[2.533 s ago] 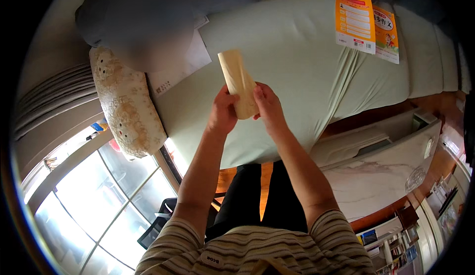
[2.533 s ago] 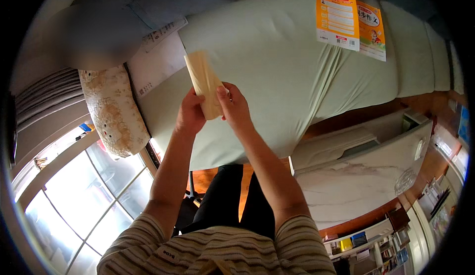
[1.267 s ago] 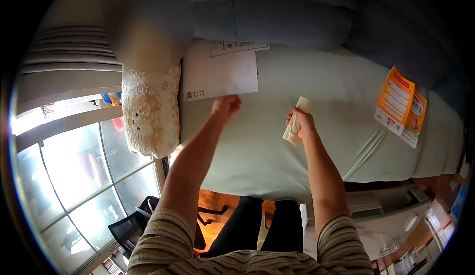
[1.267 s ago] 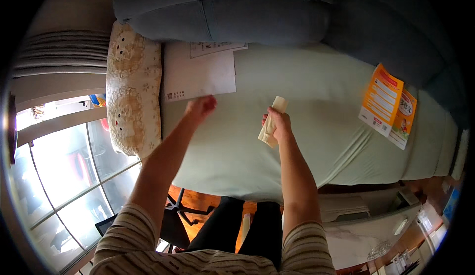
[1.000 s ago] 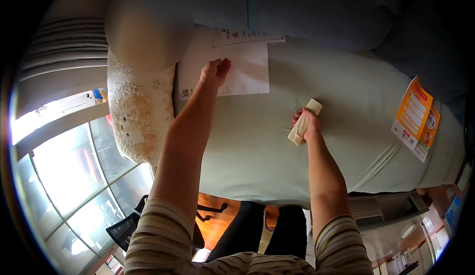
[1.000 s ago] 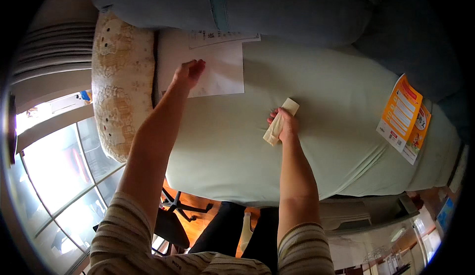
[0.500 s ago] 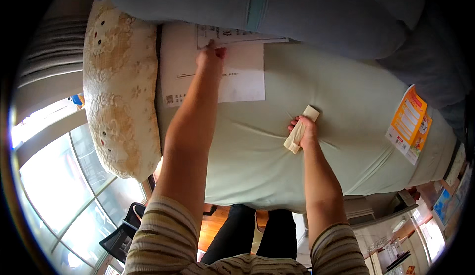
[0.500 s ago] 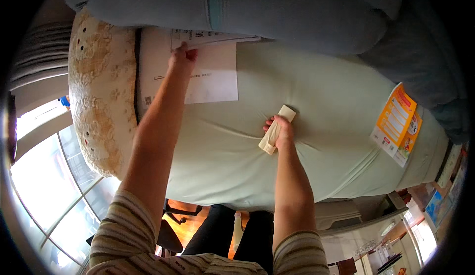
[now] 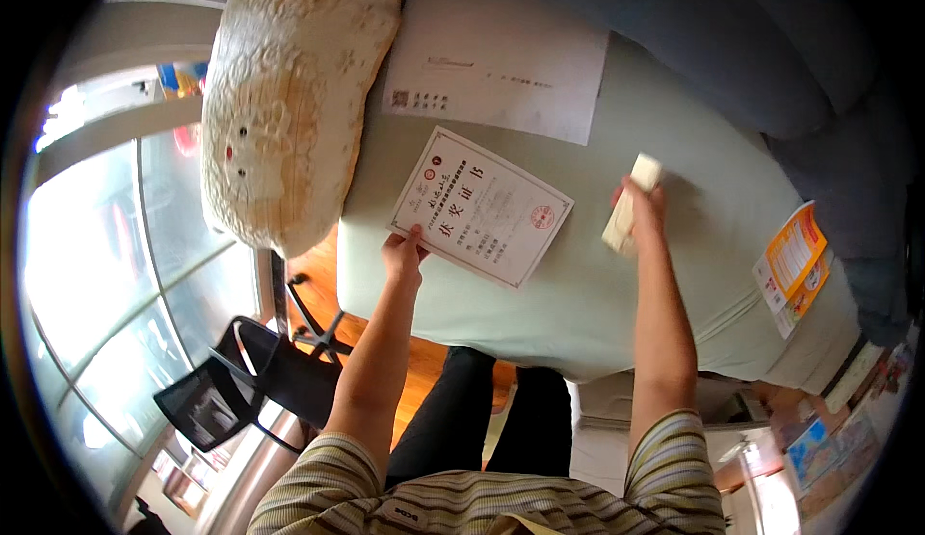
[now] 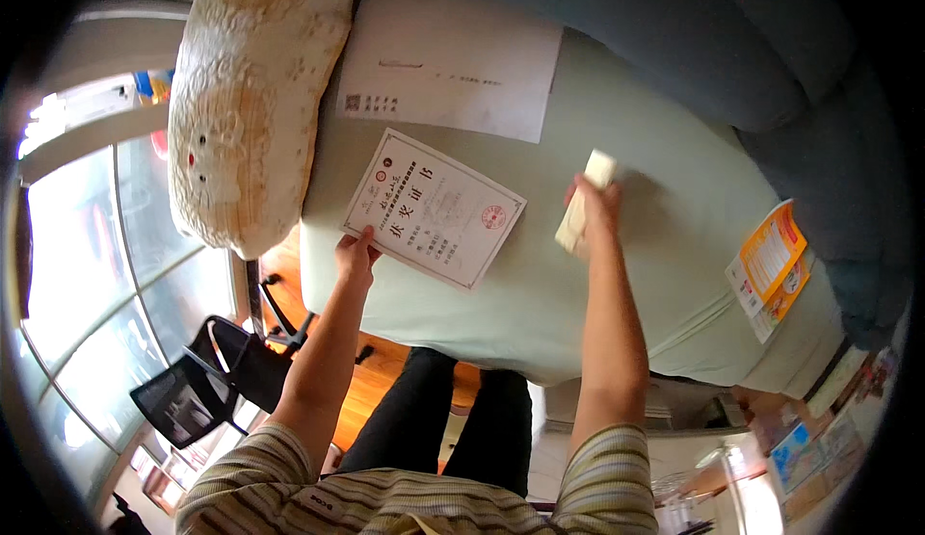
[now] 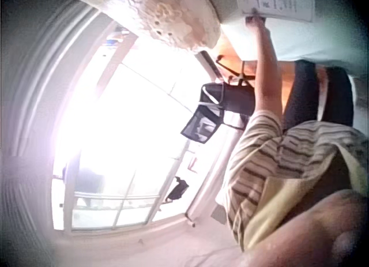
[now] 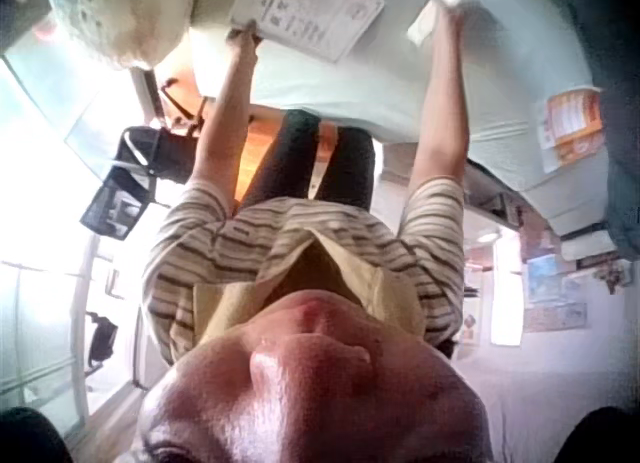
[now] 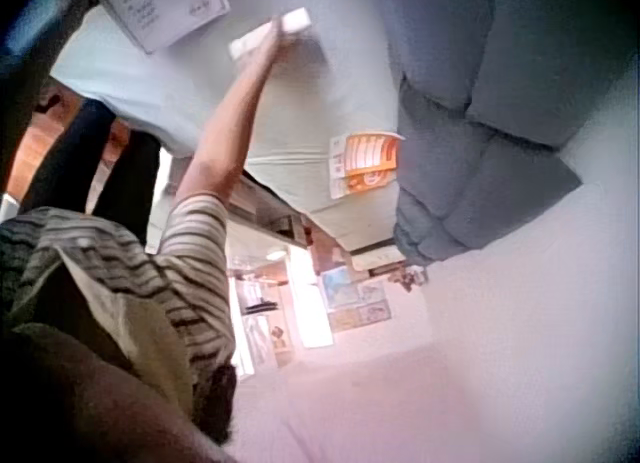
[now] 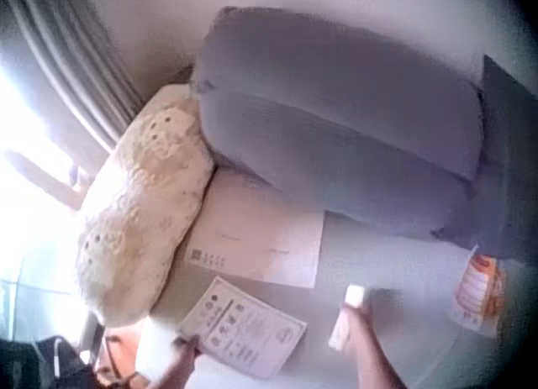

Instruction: The person moves a red notebook and other items from a shelf, gathers papers and a medal from various surfaces, replaces a remote's battery, and sorts the papers and book onto a desk.

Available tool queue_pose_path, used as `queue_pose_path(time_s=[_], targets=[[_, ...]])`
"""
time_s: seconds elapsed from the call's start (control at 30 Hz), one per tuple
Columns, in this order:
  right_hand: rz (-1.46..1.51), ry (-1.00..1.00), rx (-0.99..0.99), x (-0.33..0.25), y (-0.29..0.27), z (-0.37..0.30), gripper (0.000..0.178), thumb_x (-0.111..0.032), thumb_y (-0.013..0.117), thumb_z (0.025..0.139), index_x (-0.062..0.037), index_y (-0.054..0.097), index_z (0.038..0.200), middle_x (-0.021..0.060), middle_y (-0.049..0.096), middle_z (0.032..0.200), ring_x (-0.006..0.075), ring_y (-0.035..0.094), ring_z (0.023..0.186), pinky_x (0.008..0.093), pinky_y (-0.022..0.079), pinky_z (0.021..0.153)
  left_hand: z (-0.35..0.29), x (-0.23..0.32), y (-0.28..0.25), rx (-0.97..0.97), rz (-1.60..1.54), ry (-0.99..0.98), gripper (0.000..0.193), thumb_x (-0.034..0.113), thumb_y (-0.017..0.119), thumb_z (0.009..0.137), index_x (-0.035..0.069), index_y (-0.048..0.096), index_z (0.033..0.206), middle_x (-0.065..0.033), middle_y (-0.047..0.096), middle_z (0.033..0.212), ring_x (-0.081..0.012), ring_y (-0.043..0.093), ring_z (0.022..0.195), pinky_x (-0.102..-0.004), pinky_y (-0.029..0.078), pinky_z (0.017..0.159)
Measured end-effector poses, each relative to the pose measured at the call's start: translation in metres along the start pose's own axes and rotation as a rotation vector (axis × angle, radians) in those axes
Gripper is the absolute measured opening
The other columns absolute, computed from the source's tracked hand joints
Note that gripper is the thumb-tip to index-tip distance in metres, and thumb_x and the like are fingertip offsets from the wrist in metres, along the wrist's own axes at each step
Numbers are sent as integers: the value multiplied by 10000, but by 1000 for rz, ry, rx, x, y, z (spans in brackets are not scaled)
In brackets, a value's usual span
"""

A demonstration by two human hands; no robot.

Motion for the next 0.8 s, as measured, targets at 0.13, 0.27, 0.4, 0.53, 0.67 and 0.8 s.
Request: queue_pose_path(time_s=[0.13,0.27,0.4,0.53,0.67,0.8], targets=[[-62,-53,114,-68,30,88,181,-108,736,724,-22,607,819,89,613,675,185,580,549,333,456,502,7,-13,2,-9,-84,-51,166,135,639,850,-5,552,873,-120,615,907,-195,606,773,-300,516,668],[-171,104,117,-99,85,130,523,-183,857,602,7,575,999,105,633,840,237,595,727,427,475,642,14,-16,-9,-6,-127,-116,156,127,641,843,-1,553,857,-104,602,865,-183,595,771,-287,505,687],[-207,59,230,-87,104,155,532,-150,838,617,16,568,1045,121,621,970,274,601,844,462,484,741,19,-24,-20,-66,-160,-62,105,71,626,835,-5,553,834,-91,600,846,-174,588,757,-273,493,678],[-274,65,259,-89,97,176,515,-95,800,642,24,565,1084,137,617,1047,297,603,939,462,476,827,8,-22,-8,-52,-151,-65,112,56,590,856,-26,569,930,-96,622,878,-189,612,764,-296,520,703],[-496,-46,311,-95,125,129,501,-88,777,650,45,575,1088,155,619,1077,288,607,961,419,486,835,-12,-13,-23,-55,-90,-2,164,52,552,880,-27,569,1023,-120,633,980,-214,638,842,-332,535,777],[-579,-121,342,-108,119,126,469,-93,747,679,54,574,1089,169,620,1071,295,613,963,415,499,820,-20,-7,-21,-73,-81,38,164,48,547,882,-33,562,1024,-111,632,965,-215,636,837,-338,535,773]])
Point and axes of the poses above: each hand's wrist, its own z-axis towards the middle knuckle, its own y-axis out of the palm, x = y × z, the point moved 2 cm from there along z, towards the middle knuckle
